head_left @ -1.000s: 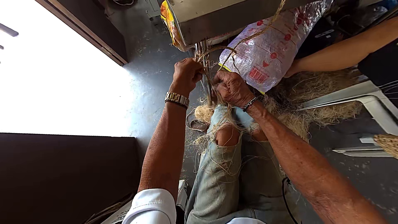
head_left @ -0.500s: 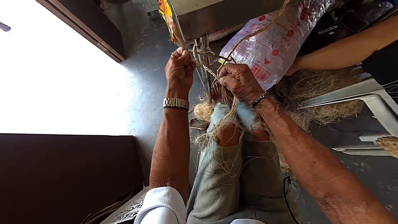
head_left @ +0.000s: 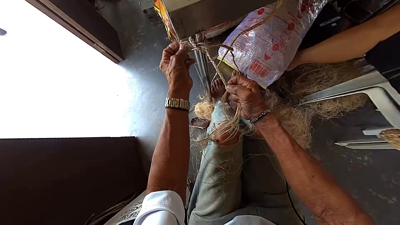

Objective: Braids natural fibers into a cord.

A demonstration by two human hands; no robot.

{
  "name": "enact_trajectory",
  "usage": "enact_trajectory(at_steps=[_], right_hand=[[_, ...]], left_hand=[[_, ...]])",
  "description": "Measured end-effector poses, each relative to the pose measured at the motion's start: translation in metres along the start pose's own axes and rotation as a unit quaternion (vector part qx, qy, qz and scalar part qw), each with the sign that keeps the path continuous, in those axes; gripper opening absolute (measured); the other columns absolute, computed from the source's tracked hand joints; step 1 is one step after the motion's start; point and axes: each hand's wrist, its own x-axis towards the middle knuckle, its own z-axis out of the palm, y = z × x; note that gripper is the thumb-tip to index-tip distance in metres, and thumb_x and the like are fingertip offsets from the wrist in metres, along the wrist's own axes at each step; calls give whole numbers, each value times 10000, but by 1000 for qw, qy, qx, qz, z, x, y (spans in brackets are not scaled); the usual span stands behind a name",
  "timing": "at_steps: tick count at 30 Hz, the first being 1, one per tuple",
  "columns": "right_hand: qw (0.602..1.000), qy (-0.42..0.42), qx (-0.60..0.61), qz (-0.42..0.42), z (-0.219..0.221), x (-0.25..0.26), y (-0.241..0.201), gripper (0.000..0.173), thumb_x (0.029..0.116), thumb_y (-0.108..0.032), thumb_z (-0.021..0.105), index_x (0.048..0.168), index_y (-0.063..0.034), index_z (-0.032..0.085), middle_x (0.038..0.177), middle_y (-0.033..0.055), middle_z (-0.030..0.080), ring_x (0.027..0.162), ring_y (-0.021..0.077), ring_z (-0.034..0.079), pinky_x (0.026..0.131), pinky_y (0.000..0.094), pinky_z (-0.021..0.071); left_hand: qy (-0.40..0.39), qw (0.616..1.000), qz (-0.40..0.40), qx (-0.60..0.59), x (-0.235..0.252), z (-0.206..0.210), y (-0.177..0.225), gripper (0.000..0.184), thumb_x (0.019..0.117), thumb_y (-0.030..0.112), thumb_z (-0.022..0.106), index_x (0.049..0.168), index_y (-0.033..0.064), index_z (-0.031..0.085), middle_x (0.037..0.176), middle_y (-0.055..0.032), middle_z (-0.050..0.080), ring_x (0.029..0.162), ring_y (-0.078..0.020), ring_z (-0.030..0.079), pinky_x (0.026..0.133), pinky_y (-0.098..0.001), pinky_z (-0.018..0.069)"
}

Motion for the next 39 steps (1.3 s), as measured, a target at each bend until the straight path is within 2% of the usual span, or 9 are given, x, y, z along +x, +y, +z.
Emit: enact_trajectory(at_steps=[5,9,15,20,25,28,30,34,39], right_hand=[[996,14,78,32,10,7,5,138,991,-10,495,907,-91,568,554,-64,390,400,18,322,376,170,312],[997,22,66,34,11,5,5,155,1003,-6,509,892,-83,586,607,-48,499,470,13,423,447,159,390],[997,10,61,49,12,4,0,158,979,7,550,854,-81,589,547,-61,421,407,7,299,383,163,273],[996,-8,52,77,11,3,-6,160,1000,-21,528,869,-106,563,516,-71,360,384,18,289,365,179,274],[996,-9,26,85,1,3,-6,154,997,-35,534,869,-114,569,524,-79,357,393,12,284,379,173,263],[996,-1,27,90,1,3,-6,148,998,-27,541,874,-105,565,541,-68,384,397,15,283,379,180,262],[995,2,34,93,3,3,-6,149,1000,-28,542,875,-105,568,546,-66,392,396,13,275,375,176,255],[994,-7,42,101,3,3,-3,160,1010,-34,523,874,-107,565,548,-69,377,399,11,263,378,169,243],[992,-24,49,113,4,2,-4,173,1026,-38,503,881,-118,552,537,-85,358,396,7,275,378,164,261]], left_hand=[[-118,981,-99,121,-67,-15,-2,212,1061,212,538,1177,51,612,927,-23,678,782,-123,659,706,-303,573],[-246,948,-146,139,-114,-25,-16,208,1035,105,564,1186,-13,644,874,-44,689,697,-99,646,646,-274,571],[-287,933,-155,150,-142,-55,0,222,1073,224,484,976,130,660,517,66,322,369,-11,240,349,-155,213],[-305,930,-169,119,-145,-108,18,225,1040,200,493,860,165,624,569,88,437,469,-17,426,487,-187,439],[-198,974,-111,-23,-161,-222,31,249,982,229,547,766,257,667,623,131,541,648,-46,582,819,-326,551],[39,978,-125,161,-176,-283,44,337,1060,149,406,768,171,573,588,86,521,553,-51,553,633,-261,555],[151,886,-120,421,-183,-301,51,200,1024,193,581,911,51,662,682,18,567,581,-69,532,571,-257,477],[73,829,-23,555,-178,-257,70,345,1030,233,577,1197,-56,664,1114,-214,680,1032,-264,650,938,-475,508],[-157,869,44,468,-146,-137,41,356,1062,209,546,1336,-6,616,1280,-169,665,1129,-218,666,995,-415,536]])
